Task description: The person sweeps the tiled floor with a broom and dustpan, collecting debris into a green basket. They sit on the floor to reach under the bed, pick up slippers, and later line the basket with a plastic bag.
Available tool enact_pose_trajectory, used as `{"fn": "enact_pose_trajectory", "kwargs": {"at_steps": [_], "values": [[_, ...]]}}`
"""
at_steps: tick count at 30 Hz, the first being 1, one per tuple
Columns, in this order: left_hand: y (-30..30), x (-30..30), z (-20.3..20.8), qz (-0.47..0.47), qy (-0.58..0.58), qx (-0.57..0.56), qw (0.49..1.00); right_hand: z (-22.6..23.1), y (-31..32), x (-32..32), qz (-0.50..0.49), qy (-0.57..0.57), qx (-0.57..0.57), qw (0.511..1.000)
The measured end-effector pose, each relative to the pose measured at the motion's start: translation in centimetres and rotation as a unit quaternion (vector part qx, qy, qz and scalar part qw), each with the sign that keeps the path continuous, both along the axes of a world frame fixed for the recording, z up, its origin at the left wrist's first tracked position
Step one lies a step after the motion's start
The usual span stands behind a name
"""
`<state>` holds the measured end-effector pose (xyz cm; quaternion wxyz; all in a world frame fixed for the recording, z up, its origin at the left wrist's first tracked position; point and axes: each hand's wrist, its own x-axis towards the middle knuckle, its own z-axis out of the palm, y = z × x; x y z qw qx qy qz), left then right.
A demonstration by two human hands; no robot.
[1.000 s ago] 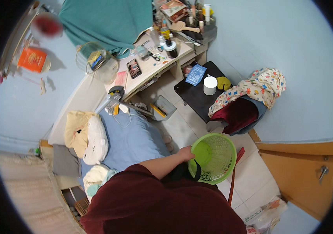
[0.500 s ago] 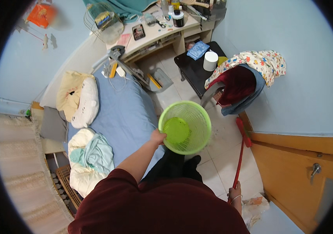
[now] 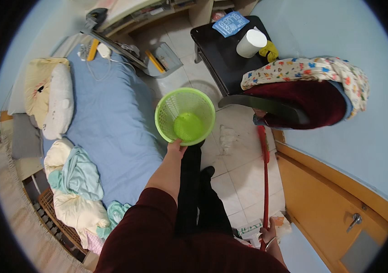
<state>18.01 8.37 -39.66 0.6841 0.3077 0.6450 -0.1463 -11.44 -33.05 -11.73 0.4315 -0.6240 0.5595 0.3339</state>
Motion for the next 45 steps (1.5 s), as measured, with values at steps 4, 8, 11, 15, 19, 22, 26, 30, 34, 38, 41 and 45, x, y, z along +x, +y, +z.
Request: {"fn": "enact_pose_trajectory", "kwargs": {"at_steps": [4,8,11,15,19,22,26,30,34,38,41,45], "values": [[-0.3,3.7,-6.5,0.025,-0.002,0.018,1.0,-1.7,1.4,1.1,0.045,0.032,-0.011,0.998],[-0.4,6.8,-10.9,0.061,0.013,0.037,0.997,-3.8,1.8,0.5,0.088,0.021,-0.015,0.996],[0.8,7.3,-13.3,0.077,0.041,0.008,0.996,-4.8,1.9,2.4,0.111,0.008,-0.018,0.994],[1.2,7.2,-12.2,0.056,0.046,0.006,0.997,-4.5,3.6,6.3,0.074,0.024,-0.004,0.997],[2.1,7.2,-8.0,0.025,0.06,0.029,0.997,-3.3,5.9,10.0,0.099,0.064,0.009,0.993],[3.0,6.2,-4.7,-0.098,-0.026,0.011,0.995,-5.6,5.9,4.9,0.229,-0.012,-0.004,0.973],[3.2,2.8,-0.1,-0.25,-0.095,-0.011,0.963,-0.7,8.0,9.7,0.175,0.048,0.055,0.982],[2.9,-0.8,6.7,-0.409,-0.087,-0.026,0.908,-0.3,4.2,6.8,0.175,-0.02,0.042,0.984],[5.6,-5.0,11.3,-0.572,-0.1,0.03,0.814,-0.3,1.1,9.8,0.171,-0.061,0.012,0.983],[8.2,-5.9,17.5,-0.609,-0.062,0.07,0.787,-5.2,-1.3,13.0,0.154,-0.07,-0.015,0.986],[10.3,-6.5,20.1,-0.625,-0.042,0.099,0.774,-11.8,-1.9,9.9,0.26,0.025,-0.066,0.963],[12.4,-9.1,22.8,-0.58,-0.054,0.147,0.799,-8.3,2.1,11.0,0.252,0.028,-0.003,0.967]]}}
